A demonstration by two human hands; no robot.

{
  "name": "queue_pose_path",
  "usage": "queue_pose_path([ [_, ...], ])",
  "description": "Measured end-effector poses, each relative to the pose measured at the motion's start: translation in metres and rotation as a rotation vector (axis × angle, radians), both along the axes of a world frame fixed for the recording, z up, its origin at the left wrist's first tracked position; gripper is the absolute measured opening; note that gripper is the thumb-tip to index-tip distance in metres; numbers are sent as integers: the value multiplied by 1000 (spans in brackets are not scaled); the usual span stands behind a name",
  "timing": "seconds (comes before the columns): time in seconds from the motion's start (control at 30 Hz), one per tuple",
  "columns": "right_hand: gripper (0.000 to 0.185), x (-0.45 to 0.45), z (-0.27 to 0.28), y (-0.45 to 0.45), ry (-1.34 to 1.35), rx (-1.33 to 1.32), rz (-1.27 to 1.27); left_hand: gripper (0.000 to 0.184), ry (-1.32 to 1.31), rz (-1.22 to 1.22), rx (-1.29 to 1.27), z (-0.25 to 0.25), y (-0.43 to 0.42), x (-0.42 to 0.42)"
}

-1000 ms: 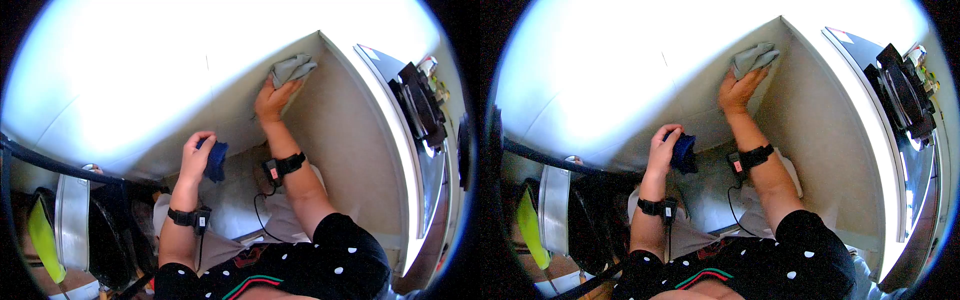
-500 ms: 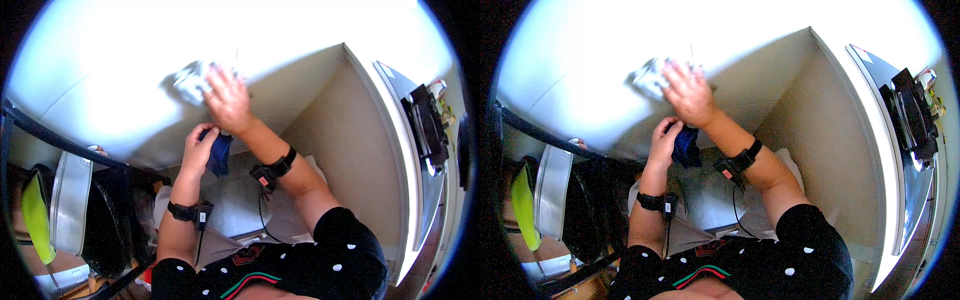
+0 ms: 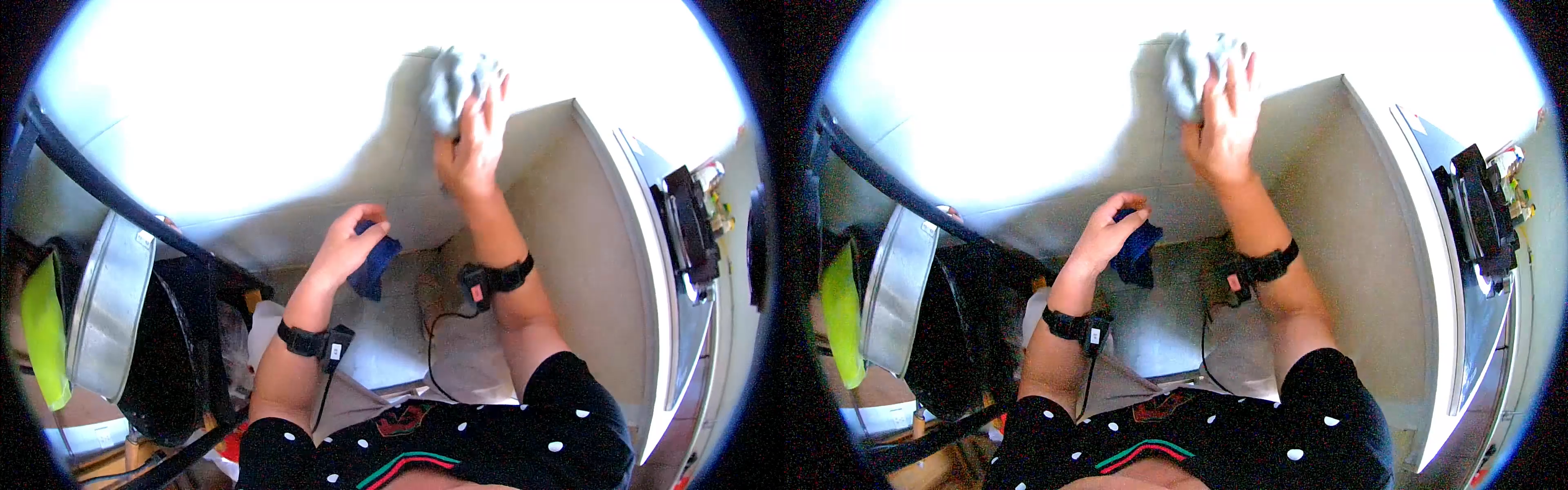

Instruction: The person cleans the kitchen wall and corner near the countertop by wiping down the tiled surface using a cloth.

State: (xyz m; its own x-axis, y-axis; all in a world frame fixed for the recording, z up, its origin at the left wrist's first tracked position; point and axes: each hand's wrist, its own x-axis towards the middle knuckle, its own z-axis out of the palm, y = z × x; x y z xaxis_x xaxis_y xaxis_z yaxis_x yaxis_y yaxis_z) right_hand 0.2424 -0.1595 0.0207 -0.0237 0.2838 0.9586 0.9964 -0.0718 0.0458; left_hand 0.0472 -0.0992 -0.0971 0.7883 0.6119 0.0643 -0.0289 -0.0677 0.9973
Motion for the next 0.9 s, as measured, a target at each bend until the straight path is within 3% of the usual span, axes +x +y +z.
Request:
queue_pose_path([
  [0.1,61,-9,30,34,-112,121,17,34,-5,35,-28,5,1,2],
  [0.17,47,-32,32,50,-157,-26,83,39,-76,76,-88,-3,6,5],
  [0.23,33,-54,21,64,-248,-201,190,61,-108,107,-206,-2,10,2],
  [0.3,22,-69,-4,73,-318,-361,344,56,-127,176,-294,-2,10,4],
  [0.33,25,-72,-15,70,-410,-479,397,51,-148,237,-378,-2,10,4],
  [0.4,32,-72,-52,68,-475,-472,388,46,-176,296,-460,1,10,2],
  [0.47,34,-64,-80,55,-443,-621,407,43,92,239,-509,3,6,-2],
  [0.53,28,-53,-108,45,-445,-570,342,41,125,118,-444,-28,4,10],
  [0.6,22,-42,-112,26,-442,-518,266,37,210,-66,-217,-14,-4,9],
  [0.67,25,-23,-106,3,-321,-701,73,34,59,-150,-185,-28,-10,15],
  [0.73,23,-11,-82,-5,-252,-530,-100,35,-32,-287,-251,-15,-17,13],
  [0.8,34,7,-40,-9,-293,-290,-90,39,-34,-367,-257,-6,-17,9],
  [0.87,56,9,12,-2,-176,-149,11,39,-27,-400,-195,-4,-17,8],
  [0.9,54,6,39,6,-174,-65,-9,38,-40,-384,-177,-9,-15,10],
])
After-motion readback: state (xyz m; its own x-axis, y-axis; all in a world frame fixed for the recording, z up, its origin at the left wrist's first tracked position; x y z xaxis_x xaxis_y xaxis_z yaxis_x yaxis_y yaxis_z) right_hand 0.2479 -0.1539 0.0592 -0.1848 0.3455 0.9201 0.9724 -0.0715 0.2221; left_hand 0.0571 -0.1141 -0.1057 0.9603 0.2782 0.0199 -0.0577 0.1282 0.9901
